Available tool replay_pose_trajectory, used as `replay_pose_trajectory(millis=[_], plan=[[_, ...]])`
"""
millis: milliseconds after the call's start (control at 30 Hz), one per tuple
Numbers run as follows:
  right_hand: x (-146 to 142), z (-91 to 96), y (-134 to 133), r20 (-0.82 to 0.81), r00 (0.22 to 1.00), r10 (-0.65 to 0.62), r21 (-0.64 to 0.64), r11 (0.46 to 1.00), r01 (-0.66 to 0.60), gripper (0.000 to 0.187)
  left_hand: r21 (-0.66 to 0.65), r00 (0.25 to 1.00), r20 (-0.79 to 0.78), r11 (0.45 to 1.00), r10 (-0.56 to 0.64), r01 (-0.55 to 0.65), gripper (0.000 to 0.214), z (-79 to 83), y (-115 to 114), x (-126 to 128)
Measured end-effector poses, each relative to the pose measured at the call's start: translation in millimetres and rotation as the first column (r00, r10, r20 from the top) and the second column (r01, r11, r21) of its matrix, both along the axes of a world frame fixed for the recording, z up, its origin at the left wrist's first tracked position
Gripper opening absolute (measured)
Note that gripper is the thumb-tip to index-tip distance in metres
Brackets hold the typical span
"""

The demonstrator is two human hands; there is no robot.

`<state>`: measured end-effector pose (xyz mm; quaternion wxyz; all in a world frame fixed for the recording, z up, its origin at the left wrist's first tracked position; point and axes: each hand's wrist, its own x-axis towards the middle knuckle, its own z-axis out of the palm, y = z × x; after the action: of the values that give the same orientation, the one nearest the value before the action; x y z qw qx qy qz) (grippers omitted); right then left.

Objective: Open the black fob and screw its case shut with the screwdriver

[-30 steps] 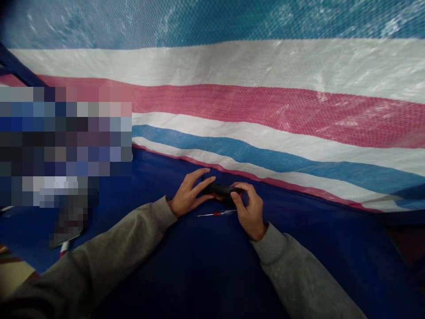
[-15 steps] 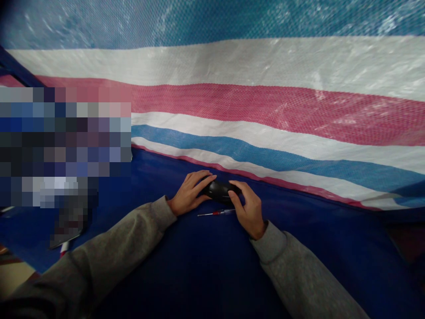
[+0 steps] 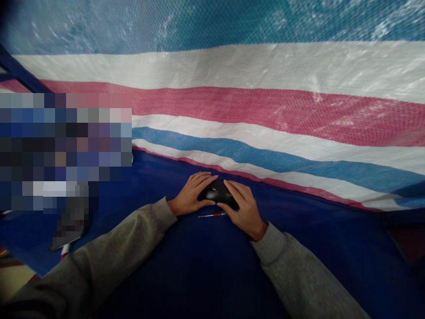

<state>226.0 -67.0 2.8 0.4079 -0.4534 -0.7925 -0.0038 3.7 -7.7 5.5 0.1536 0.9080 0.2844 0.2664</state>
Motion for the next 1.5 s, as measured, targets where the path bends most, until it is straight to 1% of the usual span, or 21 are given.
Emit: replay_pose_trajectory(millis=[67,133,300,533,900,1100,1367,1500], plan=[[0.6,-1.6,0.7,-0.02,0.999,-0.03,-0.032,0.999,0.03,0.063,-0.05,1.0,-0.017,0.999,0.0,-0.001,0.088,-0.9,1.7,0.7],[1.0,-3.4,1.4,-0.028,0.998,-0.048,-0.068,0.997,0.046,0.059,-0.089,0.999,-0.04,0.996,-0.004,0.001,0.093,-2.0,2.9,1.5],[1.1,-5.6,2.7,-0.016,0.999,-0.047,-0.131,0.99,0.044,0.052,-0.139,0.998,-0.061,0.99,0.005,-0.014,0.092,-5.0,4.4,2.3],[0.7,-3.5,1.9,0.008,1.0,-0.028,-0.136,0.99,0.029,0.049,-0.147,0.999,-0.042,0.989,0.017,-0.023,0.09,-5.3,3.9,2.3],[0.0,-5.3,4.0,0.026,1.0,-0.01,-0.216,0.976,0.015,0.045,-0.172,1.0,-0.025,0.985,0.013,-0.018,0.09,-0.7,3.1,1.8],[0.4,-6.2,4.1,0.021,1.0,-0.003,-0.208,0.978,0.008,0.045,-0.18,1.0,-0.024,0.983,0.02,-0.024,0.089,-2.2,3.4,1.6],[-0.6,-4.1,4.1,0.067,0.998,0.018,-0.212,0.977,-0.004,0.044,-0.208,0.999,-0.033,0.978,0.012,-0.018,0.086,-0.3,3.0,1.1],[0.1,-6.0,4.1,0.079,0.997,0.019,-0.219,0.976,-0.001,0.046,-0.211,0.999,-0.031,0.977,0.016,-0.022,0.085,0.5,2.6,1.4]])
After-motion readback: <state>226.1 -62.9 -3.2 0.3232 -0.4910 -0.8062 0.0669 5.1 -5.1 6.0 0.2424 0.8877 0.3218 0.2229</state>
